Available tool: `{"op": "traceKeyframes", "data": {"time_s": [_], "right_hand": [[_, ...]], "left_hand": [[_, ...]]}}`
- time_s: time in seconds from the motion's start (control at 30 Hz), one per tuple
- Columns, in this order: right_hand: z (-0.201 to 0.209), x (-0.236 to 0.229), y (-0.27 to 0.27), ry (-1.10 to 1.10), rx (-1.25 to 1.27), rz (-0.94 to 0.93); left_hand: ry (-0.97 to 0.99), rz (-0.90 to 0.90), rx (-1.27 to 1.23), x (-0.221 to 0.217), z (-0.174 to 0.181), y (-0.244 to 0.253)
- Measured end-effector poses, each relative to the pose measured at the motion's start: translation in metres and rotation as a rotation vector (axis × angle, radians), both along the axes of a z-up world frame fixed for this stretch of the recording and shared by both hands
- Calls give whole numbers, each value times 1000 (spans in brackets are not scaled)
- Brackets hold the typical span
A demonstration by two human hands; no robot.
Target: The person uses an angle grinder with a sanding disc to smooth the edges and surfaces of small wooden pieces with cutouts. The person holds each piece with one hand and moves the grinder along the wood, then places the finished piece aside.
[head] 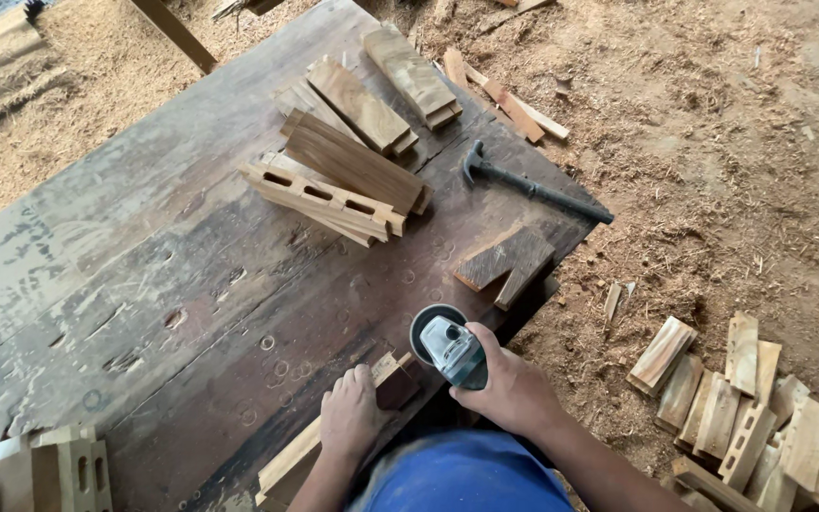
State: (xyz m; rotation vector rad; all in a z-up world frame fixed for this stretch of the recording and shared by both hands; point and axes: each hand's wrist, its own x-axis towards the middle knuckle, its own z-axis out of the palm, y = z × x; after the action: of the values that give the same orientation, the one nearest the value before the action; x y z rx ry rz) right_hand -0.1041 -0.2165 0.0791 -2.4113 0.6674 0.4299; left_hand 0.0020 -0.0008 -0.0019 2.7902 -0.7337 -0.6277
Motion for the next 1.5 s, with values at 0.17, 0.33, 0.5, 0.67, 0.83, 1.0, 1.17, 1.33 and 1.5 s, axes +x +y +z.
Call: {"op": "traceKeyframes", "data": {"time_s": [0.17,0.33,0.5,0.67,0.83,1.0,1.17,1.33,1.5], "right_hand": [[-3,0,7,39,38,48],[0,2,6,22,44,43],[-13,-4,-5,125,83,-63],[-48,-21,-43,-240,461,-99],[-73,-32,-79,-41,1332,-210],[-71,-27,-72,-43,1330,-165],[-68,-20,-71,-41,1286,-125],[-82,-30,-72,120,1699,-255],[-93,-28,-71,166,1744,-252]], "left_hand": [[38,7,58,-1,1,0],[16,-4,21,1,-1,1],[5,-30,-25,-6,-4,9],[-312,-122,-240,-24,-5,12],[-158,55,-208,-23,-15,3],[-91,85,-169,-24,-26,8],[-260,-11,-133,-42,-42,4],[-238,-21,-98,-51,-48,5],[-247,-17,-117,-49,-43,4]]}}
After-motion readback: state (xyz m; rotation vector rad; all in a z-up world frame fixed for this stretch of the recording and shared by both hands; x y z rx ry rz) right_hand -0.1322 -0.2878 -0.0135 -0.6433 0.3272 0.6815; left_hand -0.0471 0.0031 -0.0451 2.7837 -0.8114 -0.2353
